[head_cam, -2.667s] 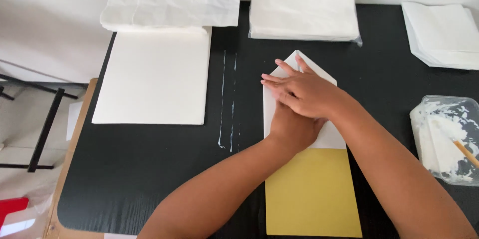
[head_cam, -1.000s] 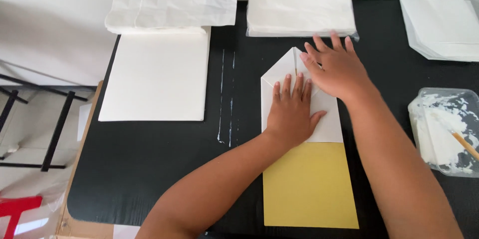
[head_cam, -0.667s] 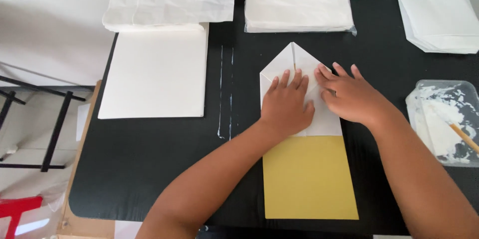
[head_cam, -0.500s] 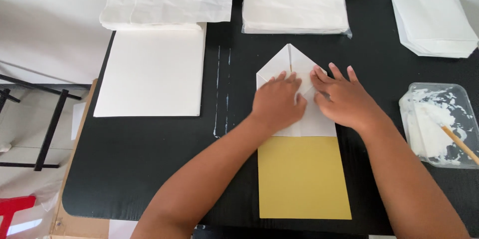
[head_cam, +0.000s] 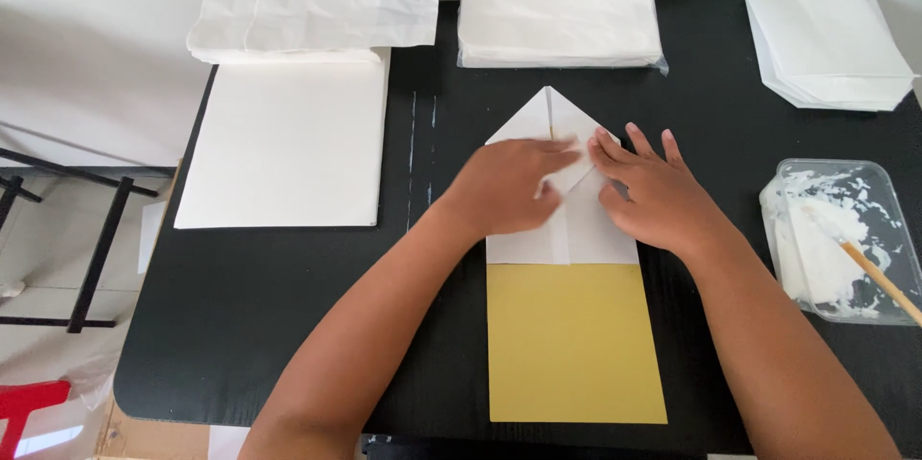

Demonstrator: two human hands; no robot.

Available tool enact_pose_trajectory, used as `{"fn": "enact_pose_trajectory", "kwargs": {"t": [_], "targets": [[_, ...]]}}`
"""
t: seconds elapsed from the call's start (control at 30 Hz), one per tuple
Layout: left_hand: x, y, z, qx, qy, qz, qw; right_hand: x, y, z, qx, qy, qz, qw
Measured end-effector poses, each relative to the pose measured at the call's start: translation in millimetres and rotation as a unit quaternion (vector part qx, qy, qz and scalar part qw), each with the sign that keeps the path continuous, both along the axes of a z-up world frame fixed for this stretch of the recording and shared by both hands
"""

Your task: Folding the top edges of a paper bag to form a seal and applying glue with a brush.

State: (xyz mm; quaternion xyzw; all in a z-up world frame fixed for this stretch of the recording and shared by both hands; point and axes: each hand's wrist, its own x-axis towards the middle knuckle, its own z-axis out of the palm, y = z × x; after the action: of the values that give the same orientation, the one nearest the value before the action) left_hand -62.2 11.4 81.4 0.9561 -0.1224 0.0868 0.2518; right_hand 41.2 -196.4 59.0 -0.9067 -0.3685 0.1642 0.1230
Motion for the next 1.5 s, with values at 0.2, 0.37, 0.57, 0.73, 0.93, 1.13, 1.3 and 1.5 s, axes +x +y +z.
{"fn": "enact_pose_trajectory", "kwargs": {"t": [0.2,0.37,0.57,0.73,0.93,1.13,1.3,1.5], "targets": [[16.2,16.7,-20.2,0.094,0.068,-0.022,0.993,-1.0,-0.4,0.7,-0.006,-0.011,0.003,1.0],[6.1,21.7,-1.2,0.009,0.083,-0.023,0.996,-0.5,0.0,-5.4,0.016,-0.022,0.001,1.0],[11.8,25.7,-23.0,0.028,0.051,-0.03,0.998,-1.4,3.9,-9.2,0.068,-0.157,0.046,0.984],[15.3,28.7,-29.7,0.043,0.032,-0.03,0.998,-15.9,9.3,-4.1,0.165,-0.19,0.088,0.964],[16.5,29.7,-32.4,0.031,0.014,-0.023,0.999,-11.0,20.2,-20.7,0.154,-0.196,0.1,0.963],[13.1,28.0,-21.9,0.008,0.041,-0.018,0.999,-7.5,23.1,-23.9,0.184,-0.204,0.089,0.957],[27.7,24.6,-46.8,-0.038,0.031,0.025,0.998,-1.3,33.4,-21.4,0.241,-0.134,0.048,0.96],[25.5,27.0,-39.6,-0.123,0.044,0.036,0.991,2.9,40.8,-6.1,0.278,-0.041,0.018,0.96]]}}
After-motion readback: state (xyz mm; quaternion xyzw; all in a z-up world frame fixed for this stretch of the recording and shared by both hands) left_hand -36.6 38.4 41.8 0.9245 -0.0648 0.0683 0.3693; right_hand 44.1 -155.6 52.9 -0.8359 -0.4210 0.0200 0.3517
